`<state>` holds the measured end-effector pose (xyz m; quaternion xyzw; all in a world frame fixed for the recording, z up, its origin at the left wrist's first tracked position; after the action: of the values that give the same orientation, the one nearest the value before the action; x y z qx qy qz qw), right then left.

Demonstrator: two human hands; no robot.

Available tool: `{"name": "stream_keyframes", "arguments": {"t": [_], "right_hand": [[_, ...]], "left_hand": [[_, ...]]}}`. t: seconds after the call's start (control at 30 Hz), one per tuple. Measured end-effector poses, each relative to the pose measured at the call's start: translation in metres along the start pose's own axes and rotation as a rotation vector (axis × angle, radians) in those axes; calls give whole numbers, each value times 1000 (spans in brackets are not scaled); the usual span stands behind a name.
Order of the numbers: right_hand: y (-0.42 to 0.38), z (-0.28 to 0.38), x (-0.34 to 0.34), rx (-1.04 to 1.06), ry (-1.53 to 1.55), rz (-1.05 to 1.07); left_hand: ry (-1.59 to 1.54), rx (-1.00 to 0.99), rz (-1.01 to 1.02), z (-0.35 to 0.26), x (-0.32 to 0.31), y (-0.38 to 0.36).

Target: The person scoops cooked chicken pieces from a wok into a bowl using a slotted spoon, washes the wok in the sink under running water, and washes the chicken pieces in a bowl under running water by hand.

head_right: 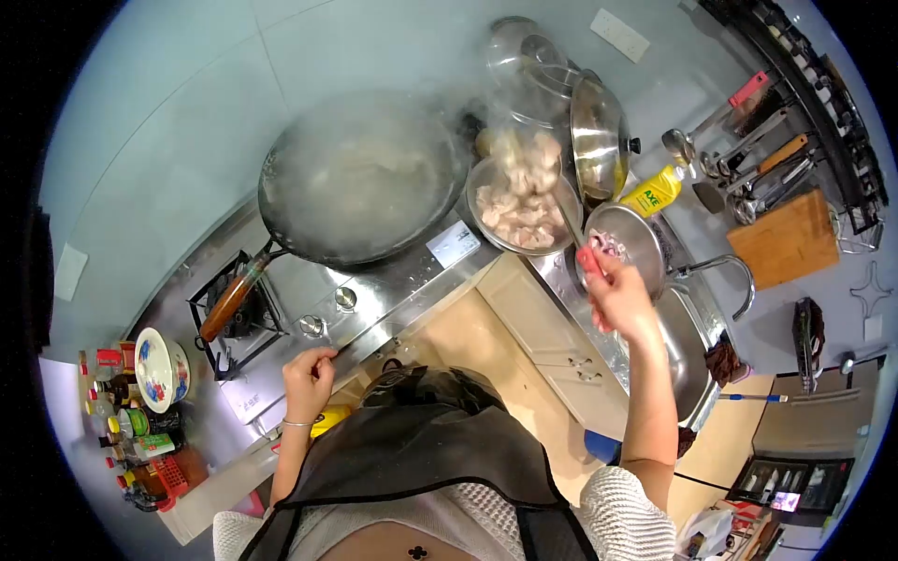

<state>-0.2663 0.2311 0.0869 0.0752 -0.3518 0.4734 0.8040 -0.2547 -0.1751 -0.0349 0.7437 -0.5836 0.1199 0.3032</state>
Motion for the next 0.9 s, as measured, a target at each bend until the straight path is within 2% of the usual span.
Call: {"name": "stream_keyframes", "arguments": {"t": [0.03,0.07,0.13,0.27,0.4,0.47,0.6,0.67,0.73,0.8,0.9], "right_hand": [[-1,-3,-4,130,-281,-127],[1,-19,-11,135,-280,-121],[4,-26,-21,659,-713,-519],[2,21,-48,790,-494,-557],[35,71,-107,1088,-165,-255],[52,87,-143,1030,-330,-211],[96,99,-201,1070,-356,-173],[104,105,-215,1018,-258,-20],[102,113,-219,815,-286,107],[90,111,-218,180,45,544],[74,110,-220,-34,201,726]], "left_hand": [[-1,-6,-4,0,0,0],[3,-3,-9,0,0,-1],[20,-15,-18,1,3,-1],[63,-10,-34,2,8,-4],[67,-28,-50,-2,15,-5],[90,55,-50,3,22,-11],[185,5,-133,18,40,-22],[188,59,-145,24,49,-28],[188,117,-158,29,55,-34],[170,114,-199,31,58,-37],[149,119,-212,31,57,-39]]}}
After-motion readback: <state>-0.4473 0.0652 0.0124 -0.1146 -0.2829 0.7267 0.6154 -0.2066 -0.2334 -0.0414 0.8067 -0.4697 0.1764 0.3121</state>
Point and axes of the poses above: each hand's wrist, its own y-axis towards the middle knuckle, its own x-axis out of the back of the hand, z = x × y, the point moved 3 cm from there along y, towards the middle knuckle, and after that the axes turned 13 degrees about -z, right-handed, at the moved point
